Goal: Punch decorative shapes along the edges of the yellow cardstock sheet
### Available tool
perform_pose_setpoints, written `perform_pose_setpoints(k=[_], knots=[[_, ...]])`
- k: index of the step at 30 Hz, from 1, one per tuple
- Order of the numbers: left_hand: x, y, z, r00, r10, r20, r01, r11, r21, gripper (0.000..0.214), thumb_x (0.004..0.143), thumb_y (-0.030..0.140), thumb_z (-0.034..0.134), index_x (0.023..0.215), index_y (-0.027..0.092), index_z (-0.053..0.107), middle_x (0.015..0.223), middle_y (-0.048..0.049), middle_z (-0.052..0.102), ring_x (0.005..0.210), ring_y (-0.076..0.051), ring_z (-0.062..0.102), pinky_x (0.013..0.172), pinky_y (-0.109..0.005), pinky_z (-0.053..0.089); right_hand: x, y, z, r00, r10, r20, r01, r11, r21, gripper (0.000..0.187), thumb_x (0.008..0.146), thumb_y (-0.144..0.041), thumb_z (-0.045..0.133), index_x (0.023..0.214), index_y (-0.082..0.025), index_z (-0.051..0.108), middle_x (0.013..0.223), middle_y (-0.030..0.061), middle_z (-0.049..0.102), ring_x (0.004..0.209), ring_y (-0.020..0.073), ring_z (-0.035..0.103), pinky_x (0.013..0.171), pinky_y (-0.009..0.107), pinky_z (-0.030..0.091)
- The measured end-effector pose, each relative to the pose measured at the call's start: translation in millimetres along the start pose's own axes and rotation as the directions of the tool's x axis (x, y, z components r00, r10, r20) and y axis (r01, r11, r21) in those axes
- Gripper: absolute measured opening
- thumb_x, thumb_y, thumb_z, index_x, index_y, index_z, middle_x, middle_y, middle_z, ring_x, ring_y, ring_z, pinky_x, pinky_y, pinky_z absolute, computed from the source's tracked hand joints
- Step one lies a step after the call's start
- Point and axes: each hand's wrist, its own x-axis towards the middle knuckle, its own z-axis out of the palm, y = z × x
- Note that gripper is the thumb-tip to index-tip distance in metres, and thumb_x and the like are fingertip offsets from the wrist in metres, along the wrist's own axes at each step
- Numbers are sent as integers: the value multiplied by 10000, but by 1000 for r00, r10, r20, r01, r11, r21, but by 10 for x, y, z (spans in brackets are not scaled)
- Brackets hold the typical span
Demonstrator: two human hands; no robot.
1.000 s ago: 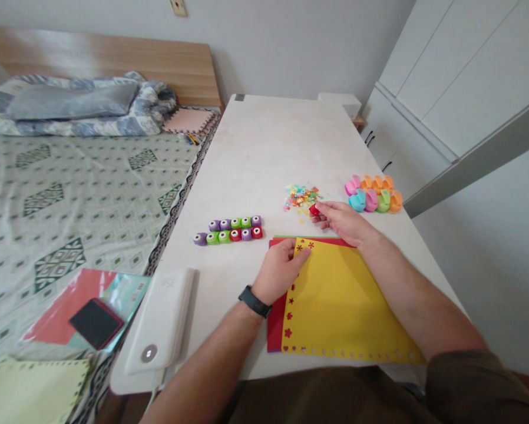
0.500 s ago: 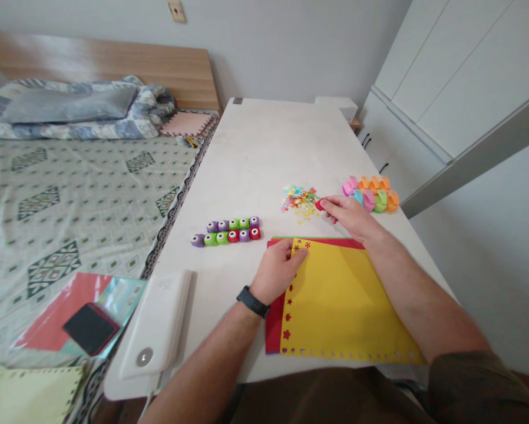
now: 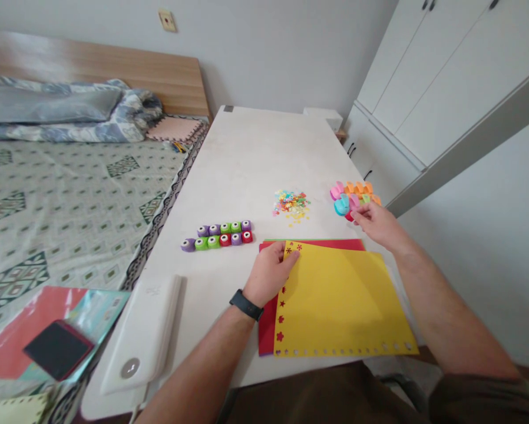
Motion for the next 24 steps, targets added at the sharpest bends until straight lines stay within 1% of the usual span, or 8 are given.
perform_pose_setpoints(k=[2,4,6,10,15,18,22,24], knots=[[-6,13,3,998,-20,55,22,999,-31,295,896,431,677,1049,183,722,1015,-86,803,868,-250,764,744,-347,608,-14,153,26,1000,-6,-13,5,995,-100,165,907,-380,668,943,-222,637,889,79,753,790,236,691,717,373,515],[-10,24,4,995,-35,90,40,998,-51,311,900,434,671,1080,184,710,1044,-92,800,887,-256,765,755,-354,611,-7,257,72,999,-24,-25,19,988,-155,115,907,-345,655,929,-233,645,912,82,755,819,248,693,730,379,507],[-12,34,2,995,-44,94,49,997,-52,315,899,435,669,1081,180,708,1047,-98,799,876,-262,766,736,-356,610,12,310,121,998,-45,-36,38,983,-178,84,918,-321,632,929,-241,652,923,82,756,842,253,694,747,382,502],[-5,23,-4,996,-50,77,51,999,-17,304,889,437,675,1046,178,709,1019,-96,802,863,-268,767,701,-350,606,50,321,195,995,-94,-15,89,975,-201,116,935,-321,605,942,-237,684,949,74,766,863,252,696,770,381,503],[4,-14,-5,996,-35,78,38,999,-34,306,890,438,671,1055,183,710,1024,-94,801,860,-258,764,725,-353,607,79,332,254,994,-107,-20,102,980,-170,137,931,-328,620,980,-238,711,988,62,774,913,241,714,827,388,525],[0,-4,-3,995,-40,90,45,998,-51,299,896,420,658,1070,183,709,1014,-93,802,855,-255,764,731,-356,609,89,340,278,994,-104,-19,100,986,-133,144,926,-336,627,988,-236,711,1003,71,774,925,245,720,856,410,538],[-1,6,-10,998,-21,66,21,1000,5,289,894,406,654,1060,180,725,1021,-97,800,900,-267,762,738,-352,603,84,312,275,996,-66,-52,64,997,-42,225,871,-324,685,1060,-202,684,1033,105,767,896,237,723,874,419,570],[3,-3,-15,998,-5,61,3,1000,26,291,893,410,655,1059,184,735,1038,-98,799,929,-270,759,750,-348,600,76,284,258,996,-73,-50,71,997,-39,266,833,-299,707,1076,-193,680,1033,108,764,869,231,719,867,417,579]])
